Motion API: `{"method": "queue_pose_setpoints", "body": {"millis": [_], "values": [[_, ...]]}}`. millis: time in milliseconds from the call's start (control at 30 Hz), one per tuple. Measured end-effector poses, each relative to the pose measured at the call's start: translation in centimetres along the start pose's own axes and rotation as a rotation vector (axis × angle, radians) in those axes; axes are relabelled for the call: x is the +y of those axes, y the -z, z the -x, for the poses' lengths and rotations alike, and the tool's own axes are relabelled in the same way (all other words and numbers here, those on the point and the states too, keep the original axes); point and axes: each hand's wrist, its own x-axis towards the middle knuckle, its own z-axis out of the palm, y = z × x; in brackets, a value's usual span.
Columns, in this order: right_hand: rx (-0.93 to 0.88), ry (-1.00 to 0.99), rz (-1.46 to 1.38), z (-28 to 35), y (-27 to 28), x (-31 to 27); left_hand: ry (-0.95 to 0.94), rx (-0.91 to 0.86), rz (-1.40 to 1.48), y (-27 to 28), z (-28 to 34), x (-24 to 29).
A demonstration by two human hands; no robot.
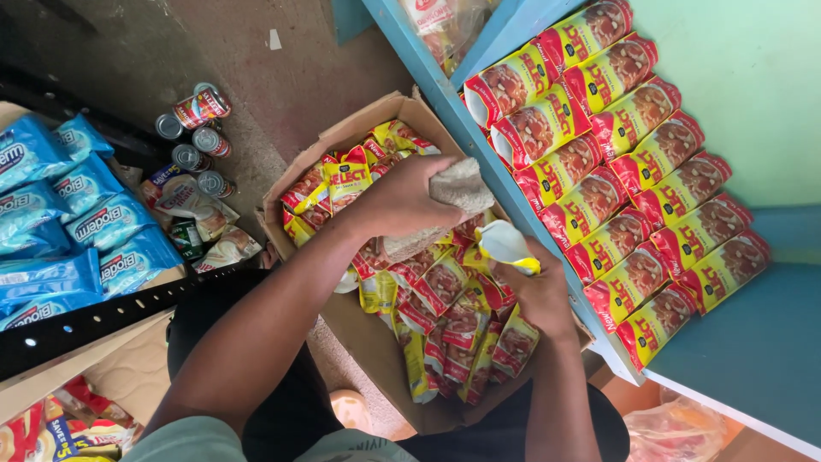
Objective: Wiping sauce pouches with a cloth and arranging them on store shelves.
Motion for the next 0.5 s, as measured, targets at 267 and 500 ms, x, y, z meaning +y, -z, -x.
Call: {"method": "queue_pose_setpoints", "body": {"millis": [267,500], "values": [[0.183,0.078,0.074,-0.6,-1.2,1.2,-0.003,0.184,0.445,-2.5,-1.0,-2.7],[0.191,0.140,-0.020,-0.1,-1.6,-0.1,0.075,0.050,0.436,-3.9,-1.0,-0.2]]}}
